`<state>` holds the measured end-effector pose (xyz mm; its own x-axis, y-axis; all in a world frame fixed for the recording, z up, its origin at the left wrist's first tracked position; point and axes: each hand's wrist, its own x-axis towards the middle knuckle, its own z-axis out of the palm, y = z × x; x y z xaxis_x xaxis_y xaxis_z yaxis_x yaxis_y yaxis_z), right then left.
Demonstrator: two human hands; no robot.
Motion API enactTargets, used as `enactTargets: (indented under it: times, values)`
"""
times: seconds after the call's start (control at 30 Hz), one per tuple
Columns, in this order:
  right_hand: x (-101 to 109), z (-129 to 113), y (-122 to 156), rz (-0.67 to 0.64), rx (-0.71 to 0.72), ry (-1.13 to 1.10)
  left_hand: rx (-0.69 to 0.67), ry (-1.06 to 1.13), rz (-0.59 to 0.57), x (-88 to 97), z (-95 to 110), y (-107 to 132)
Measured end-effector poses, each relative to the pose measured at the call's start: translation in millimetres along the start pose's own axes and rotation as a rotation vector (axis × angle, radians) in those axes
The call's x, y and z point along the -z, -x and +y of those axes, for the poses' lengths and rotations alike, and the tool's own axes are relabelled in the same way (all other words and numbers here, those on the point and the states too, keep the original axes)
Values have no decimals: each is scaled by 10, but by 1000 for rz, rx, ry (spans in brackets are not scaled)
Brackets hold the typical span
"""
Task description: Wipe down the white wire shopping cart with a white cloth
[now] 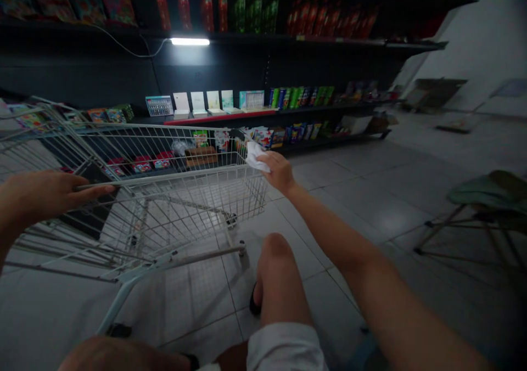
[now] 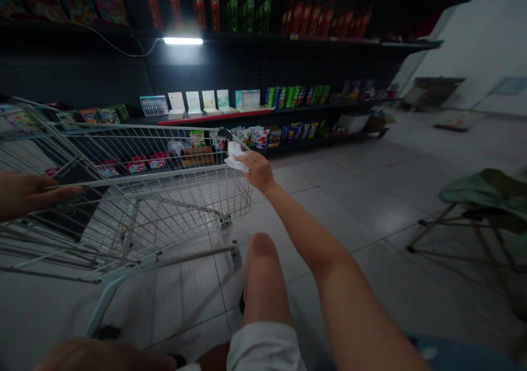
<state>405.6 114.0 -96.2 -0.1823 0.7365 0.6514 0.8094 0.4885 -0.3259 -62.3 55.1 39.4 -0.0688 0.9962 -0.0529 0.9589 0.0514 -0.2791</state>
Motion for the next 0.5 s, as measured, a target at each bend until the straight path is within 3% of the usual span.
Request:
enactTargets:
  times: [0.07,0.13,0.2,0.27,0.3,0.37,0.4,0.5]
  values:
    - [-25,78,70,122,-96,-36,-1,-24,-88,25,-4,-33]
    - [-170,-96,128,211,-99,-115,4,-32,-82,45,19,-14]
    - [-372,-438,216,218,-34,-271,2,-8,57,26,97,99]
    - [-559,-836,358,158,-22,-519,-72,97,317,-64,262,306]
    - [-637,-1022,449,127,-81,-672,-168,195,447,-143,383,431]
    - [-759,-1320,649,82,-311,-1006,-325,406,538,-362,687,681]
    - [-809,-1423,751,55,-438,-1167,-348,525,496,-497,859,790]
    - [-937,-1561,1040,-126,-676,-1476,-310,962,183,-948,1370,1005]
